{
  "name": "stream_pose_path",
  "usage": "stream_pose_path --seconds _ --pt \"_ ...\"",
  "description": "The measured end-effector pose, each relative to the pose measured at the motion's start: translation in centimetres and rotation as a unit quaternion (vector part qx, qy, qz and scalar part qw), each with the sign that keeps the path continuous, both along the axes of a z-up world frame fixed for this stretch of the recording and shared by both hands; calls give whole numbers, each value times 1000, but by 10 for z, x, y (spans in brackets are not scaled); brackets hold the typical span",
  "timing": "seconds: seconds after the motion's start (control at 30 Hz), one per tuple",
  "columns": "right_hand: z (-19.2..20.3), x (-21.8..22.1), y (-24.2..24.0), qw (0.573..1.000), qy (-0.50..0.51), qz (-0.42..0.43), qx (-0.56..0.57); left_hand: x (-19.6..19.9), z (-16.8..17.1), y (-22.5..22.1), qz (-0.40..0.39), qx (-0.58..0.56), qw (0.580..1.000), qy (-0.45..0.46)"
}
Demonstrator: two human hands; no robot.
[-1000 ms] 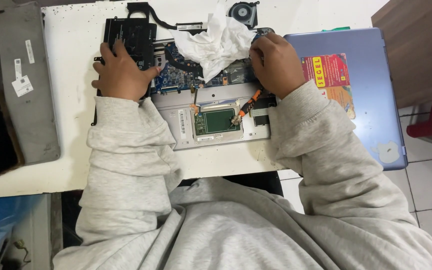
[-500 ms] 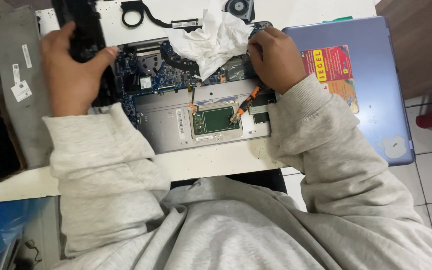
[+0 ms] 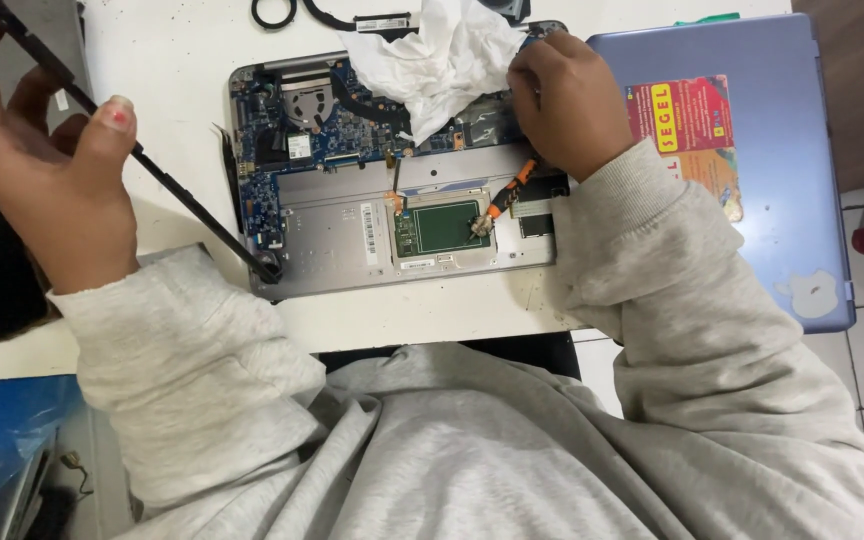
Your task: The person removes a cooling fan from a disassembled laptop, cleans the fan and surrounding area with a tissue, and uses a screwdriver to loosen and remove screws from the motherboard. The person handles the fan, tissue, and screwdriver throughout the process.
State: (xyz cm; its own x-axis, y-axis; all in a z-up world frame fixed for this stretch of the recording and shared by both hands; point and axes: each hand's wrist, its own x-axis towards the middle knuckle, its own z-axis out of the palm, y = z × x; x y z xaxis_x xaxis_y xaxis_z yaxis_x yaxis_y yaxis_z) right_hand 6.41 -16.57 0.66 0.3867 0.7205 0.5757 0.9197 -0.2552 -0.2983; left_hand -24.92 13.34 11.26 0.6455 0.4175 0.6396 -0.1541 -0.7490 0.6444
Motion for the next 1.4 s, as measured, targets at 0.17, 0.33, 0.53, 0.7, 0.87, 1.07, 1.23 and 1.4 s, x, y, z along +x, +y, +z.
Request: stream_pose_path --seconds 0.17,0.33,0.53,0.7,0.87,1.07,1.23,1.4 --pt "42 -51 46 995 -79 62 -17 -1 6 -12 38 31 999 17" --pt "56 -100 142 970 -149 185 -47 10 5 -19 45 22 999 0" --pt "0 -124 242 961 -146 225 -61 18 2 -19 85 36 996 4" --pt "-46 -146 285 977 -48 167 -123 29 -1 -21 105 104 989 29" --pt "-61 -160 289 964 -56 153 -210 39 6 -31 116 88 989 29" --pt "-78 -160 299 973 25 168 -158 41 2 -28 133 76 988 31" --pt "-31 -160 272 930 241 163 -226 42 2 -27 136 89 986 28" --pt "-30 -156 280 913 -109 268 -286 39 3 -27 136 93 986 21"
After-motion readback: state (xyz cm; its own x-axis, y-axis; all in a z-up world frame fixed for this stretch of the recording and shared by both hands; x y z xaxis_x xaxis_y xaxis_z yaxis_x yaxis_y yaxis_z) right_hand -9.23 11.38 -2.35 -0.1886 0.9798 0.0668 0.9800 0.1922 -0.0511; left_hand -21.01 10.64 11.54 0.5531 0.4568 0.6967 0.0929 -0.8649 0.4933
